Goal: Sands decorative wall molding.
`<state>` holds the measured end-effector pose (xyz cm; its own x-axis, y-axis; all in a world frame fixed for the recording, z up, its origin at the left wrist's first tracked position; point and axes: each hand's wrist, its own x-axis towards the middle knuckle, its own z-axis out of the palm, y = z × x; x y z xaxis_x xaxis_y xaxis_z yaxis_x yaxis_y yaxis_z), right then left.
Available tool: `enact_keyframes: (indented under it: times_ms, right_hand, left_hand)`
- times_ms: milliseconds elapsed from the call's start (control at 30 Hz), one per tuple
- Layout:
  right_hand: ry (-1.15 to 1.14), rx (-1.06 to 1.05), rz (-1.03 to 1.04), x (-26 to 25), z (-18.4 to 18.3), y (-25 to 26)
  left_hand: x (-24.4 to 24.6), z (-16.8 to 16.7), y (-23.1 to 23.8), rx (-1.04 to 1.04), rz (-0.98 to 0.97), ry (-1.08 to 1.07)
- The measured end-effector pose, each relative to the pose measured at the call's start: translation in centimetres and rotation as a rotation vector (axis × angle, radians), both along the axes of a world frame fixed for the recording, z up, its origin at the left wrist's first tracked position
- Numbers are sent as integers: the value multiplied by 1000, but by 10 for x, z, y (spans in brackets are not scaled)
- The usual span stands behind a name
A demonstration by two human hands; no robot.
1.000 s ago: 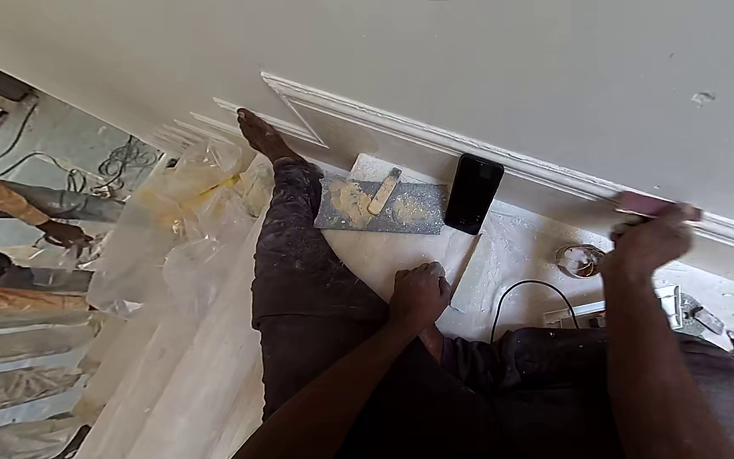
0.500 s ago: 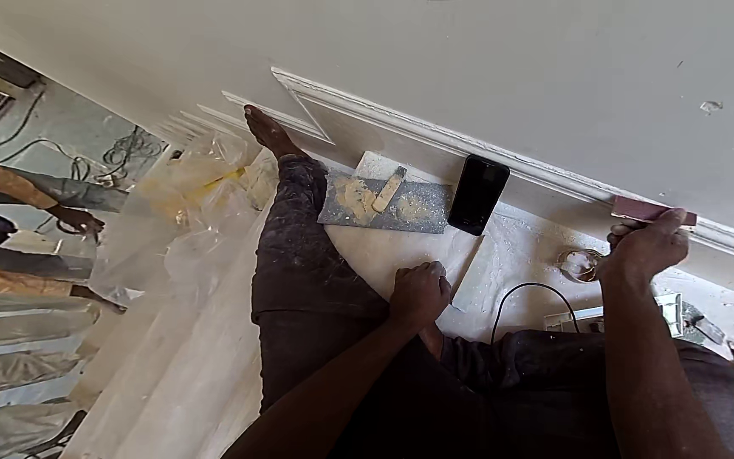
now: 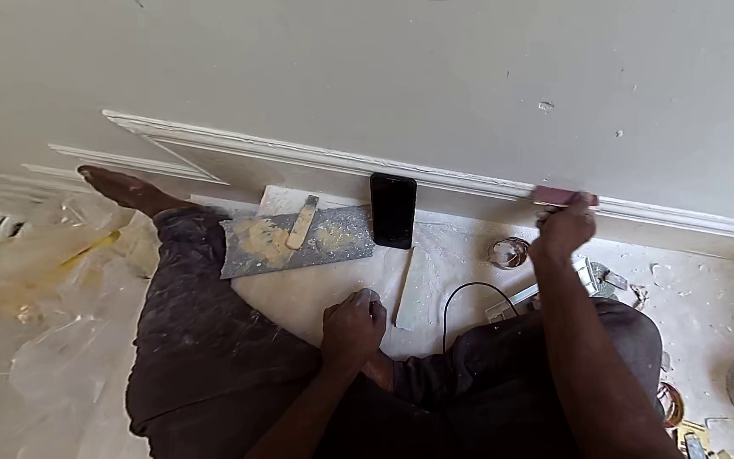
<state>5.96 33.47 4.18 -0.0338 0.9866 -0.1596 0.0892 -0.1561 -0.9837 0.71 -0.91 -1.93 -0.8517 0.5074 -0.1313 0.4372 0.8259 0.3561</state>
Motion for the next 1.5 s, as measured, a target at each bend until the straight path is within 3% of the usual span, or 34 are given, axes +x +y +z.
enact_keyframes:
  times_ms: [133,300,367,500,700,900,1067,1300,1400,1500]
  right_hand:
    - [-56,104,-181,11,-11,29]
    - [-16,44,145,-21,-14,-39]
    - [64,4,139,-17,-13,-34]
    - [156,-8,-79,-3,-10,-3]
    - [234,-69,183,-43,-20,-65]
    - [324,-89,39,-24,-8,-38]
    - [359,-84,155,-61,-20,-74]
    - [310,-57,116,-34,-10,-50]
    - [279,-37,219,-56,-19,-74]
    - [382,-160,163,-78,-12,-98]
  left_hand:
    - [-1,1,10,-50,2,-39]
    - [-1,-1,5,-53,-24,-18]
    - [-1,-1,0,-37,-20,-7]
    - [0,0,6,-39,1,-15]
    - [1,10,10,-74,34,-70]
    - [-1,6,13,-55,30,-73]
    - [-2,7,14,-59,33,-65]
    - [-2,5,12,-41,26,-74]
    - [-2,5,15,-54,29,-78]
    - [-2,4,10,-11,41,-61]
